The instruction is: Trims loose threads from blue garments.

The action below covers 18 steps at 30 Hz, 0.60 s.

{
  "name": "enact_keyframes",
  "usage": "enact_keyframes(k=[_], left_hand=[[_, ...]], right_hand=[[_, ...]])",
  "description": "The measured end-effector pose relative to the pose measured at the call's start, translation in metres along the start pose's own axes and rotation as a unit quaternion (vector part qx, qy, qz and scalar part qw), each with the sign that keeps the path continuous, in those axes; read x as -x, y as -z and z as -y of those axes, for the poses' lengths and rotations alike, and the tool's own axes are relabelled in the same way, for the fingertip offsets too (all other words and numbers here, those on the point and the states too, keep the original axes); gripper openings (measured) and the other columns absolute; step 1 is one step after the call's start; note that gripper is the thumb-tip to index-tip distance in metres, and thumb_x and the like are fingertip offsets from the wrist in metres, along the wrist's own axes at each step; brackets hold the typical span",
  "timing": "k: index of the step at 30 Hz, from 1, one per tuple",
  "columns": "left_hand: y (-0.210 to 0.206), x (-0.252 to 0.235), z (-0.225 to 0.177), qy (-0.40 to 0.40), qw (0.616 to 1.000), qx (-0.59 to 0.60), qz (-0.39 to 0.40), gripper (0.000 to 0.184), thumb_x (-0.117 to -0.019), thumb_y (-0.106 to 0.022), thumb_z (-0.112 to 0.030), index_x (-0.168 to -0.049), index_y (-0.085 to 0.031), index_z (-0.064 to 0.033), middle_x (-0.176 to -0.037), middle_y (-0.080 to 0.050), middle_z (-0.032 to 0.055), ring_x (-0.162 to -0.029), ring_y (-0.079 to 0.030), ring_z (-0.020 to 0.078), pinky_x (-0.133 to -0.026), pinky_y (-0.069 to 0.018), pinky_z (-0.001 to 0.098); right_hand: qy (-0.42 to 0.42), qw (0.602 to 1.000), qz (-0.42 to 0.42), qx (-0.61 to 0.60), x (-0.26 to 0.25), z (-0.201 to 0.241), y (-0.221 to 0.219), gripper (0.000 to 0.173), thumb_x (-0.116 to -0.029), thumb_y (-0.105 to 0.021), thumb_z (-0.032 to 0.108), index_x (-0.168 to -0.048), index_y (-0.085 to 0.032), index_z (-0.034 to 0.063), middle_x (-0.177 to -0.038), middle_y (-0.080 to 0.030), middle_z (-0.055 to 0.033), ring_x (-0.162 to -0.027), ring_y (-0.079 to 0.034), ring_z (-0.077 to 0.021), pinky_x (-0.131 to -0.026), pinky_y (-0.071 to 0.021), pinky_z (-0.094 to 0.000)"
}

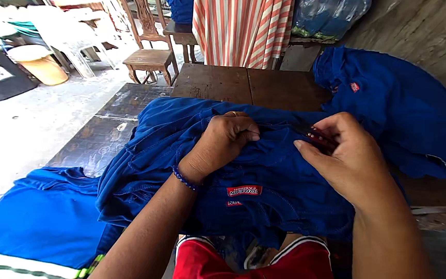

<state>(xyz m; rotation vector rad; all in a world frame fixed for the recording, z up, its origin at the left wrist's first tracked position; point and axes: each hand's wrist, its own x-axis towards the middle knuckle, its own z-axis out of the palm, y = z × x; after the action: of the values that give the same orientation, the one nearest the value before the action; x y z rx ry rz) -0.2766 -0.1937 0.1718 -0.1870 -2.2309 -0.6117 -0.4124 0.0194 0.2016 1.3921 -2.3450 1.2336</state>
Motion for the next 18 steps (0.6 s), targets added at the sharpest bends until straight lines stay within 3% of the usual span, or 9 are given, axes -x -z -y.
enact_keyframes(k=[3,6,10,18], left_hand=[[0.002,0.001,0.003,0.007,1.0,-0.008,0.004,0.014,-0.0977,-0.063,-0.009,-0.089,-0.071,-0.0024,-0.085,-0.07,0.0068,-0.085,-0.066,0.0114,-0.082,-0.0523,0.0261],[0.005,0.002,0.004,0.031,0.999,0.006,0.008,0.014,-0.0989,-0.062,-0.01,-0.09,-0.07,-0.003,-0.083,-0.067,0.0047,-0.082,-0.063,0.008,-0.079,-0.0498,0.0239],[0.007,0.004,0.004,0.042,0.998,0.042,-0.009,0.014,-0.0987,-0.06,-0.008,-0.09,-0.069,-0.0028,-0.087,-0.063,0.0043,-0.087,-0.06,0.0076,-0.081,-0.0477,0.0214],[0.008,0.007,0.001,0.071,0.994,0.082,-0.029,0.015,-0.0996,-0.06,-0.01,-0.089,-0.068,-0.0027,-0.083,-0.062,0.0014,-0.079,-0.057,0.0025,-0.072,-0.0466,0.0173]], right_hand=[[0.084,0.996,-0.041,-0.015,0.019,0.016,0.012,0.025,-0.097,-0.065,0.028,-0.112,-0.059,0.0088,-0.095,-0.062,0.0021,-0.077,-0.059,0.0035,-0.065,-0.0497,-0.0137],[0.13,0.989,-0.07,-0.018,0.037,0.034,0.006,0.021,-0.097,-0.067,0.022,-0.105,-0.063,0.0029,-0.085,-0.065,0.0024,-0.073,-0.057,0.0074,-0.065,-0.0485,-0.0086],[0.13,0.989,-0.059,0.033,0.04,0.038,-0.023,0.017,-0.0944,-0.068,0.02,-0.098,-0.068,0.0042,-0.078,-0.064,-0.0002,-0.066,-0.055,0.0007,-0.059,-0.0462,-0.0127],[0.105,0.987,-0.075,0.092,0.03,0.044,-0.046,0.014,-0.0931,-0.07,0.016,-0.096,-0.066,0.0029,-0.077,-0.064,-0.0064,-0.066,-0.061,-0.0123,-0.058,-0.0498,-0.0263]])
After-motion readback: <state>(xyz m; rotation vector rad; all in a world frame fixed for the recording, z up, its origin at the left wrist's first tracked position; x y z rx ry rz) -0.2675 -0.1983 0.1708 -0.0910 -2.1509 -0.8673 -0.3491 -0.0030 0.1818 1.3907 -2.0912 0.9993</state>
